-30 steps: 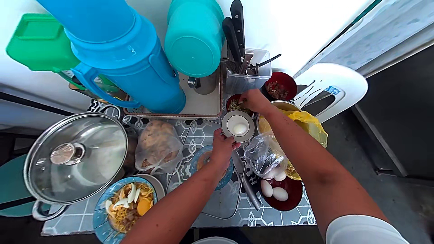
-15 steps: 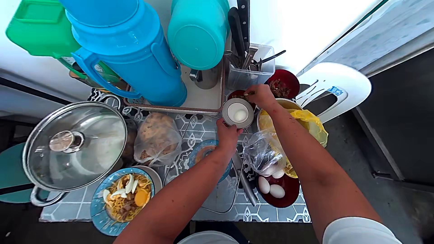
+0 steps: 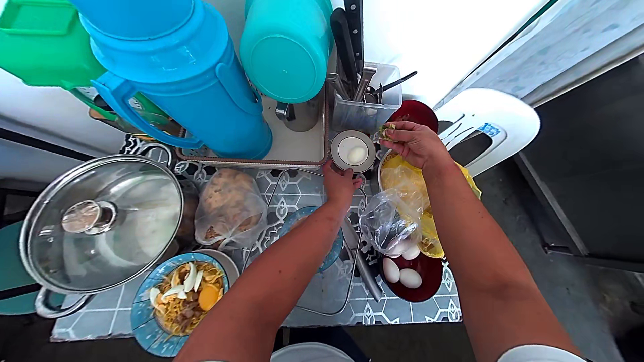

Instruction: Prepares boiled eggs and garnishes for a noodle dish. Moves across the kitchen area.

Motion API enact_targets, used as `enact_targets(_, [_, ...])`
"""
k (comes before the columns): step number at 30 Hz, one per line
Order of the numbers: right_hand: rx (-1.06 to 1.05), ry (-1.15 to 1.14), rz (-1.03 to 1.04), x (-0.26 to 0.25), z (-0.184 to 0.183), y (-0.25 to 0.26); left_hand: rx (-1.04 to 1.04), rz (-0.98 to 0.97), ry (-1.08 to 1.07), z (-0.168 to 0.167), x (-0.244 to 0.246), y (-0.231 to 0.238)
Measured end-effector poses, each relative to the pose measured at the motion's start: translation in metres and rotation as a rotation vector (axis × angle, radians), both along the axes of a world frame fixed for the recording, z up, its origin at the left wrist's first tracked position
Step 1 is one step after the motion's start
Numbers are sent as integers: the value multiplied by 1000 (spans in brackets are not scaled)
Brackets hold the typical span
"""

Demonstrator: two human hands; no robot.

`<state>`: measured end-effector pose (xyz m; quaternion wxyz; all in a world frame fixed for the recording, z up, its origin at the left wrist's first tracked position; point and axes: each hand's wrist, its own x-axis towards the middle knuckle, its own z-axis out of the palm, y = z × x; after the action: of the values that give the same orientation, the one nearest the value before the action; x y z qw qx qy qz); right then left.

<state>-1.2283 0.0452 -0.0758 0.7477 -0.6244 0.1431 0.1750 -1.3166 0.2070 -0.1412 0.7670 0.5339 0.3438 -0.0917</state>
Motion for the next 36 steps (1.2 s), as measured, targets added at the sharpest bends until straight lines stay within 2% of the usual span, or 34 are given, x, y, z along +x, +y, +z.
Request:
enact_targets(3, [34, -4, -17, -16, 7, -5, -40, -69, 9, 6, -4, 2])
enact_targets(6, [31, -47, 23, -44, 19, -1, -80, -251, -13, 33, -34, 19])
enact_targets(9, [35, -76, 146, -90, 31, 16, -96, -456, -119, 66, -77, 66])
enact_targets(12, [86, -79, 314, -145, 38, 56, -19, -547, -332, 98, -122, 141])
enact_targets(14, [123, -25, 390, -184, 36, 96, 67, -505, -440, 117, -154, 197])
enact_targets(17, [124, 93, 496, -235, 30, 167, 192, -326, -493, 133, -201, 281])
enact_targets(20, [-14, 128, 611, -272, 23, 242, 306, -134, -500, 139, -248, 356])
enact_targets(23, [-232, -13, 762, -301, 8, 302, 337, 36, -506, 132, -293, 414])
enact_targets(27, [-708, -408, 942, -323, -4, 359, 312, 139, -458, 115, -347, 463])
enact_targets(30, [-957, -484, 928, -325, -1, 383, 297, 144, -417, 102, -377, 490])
enact_targets(33, [-1103, -499, 824, -331, 6, 391, 289, 169, -386, 92, -393, 509])
enact_targets(36, [-1093, -527, 824, -343, 4, 389, 275, 168, -387, 84, -399, 518])
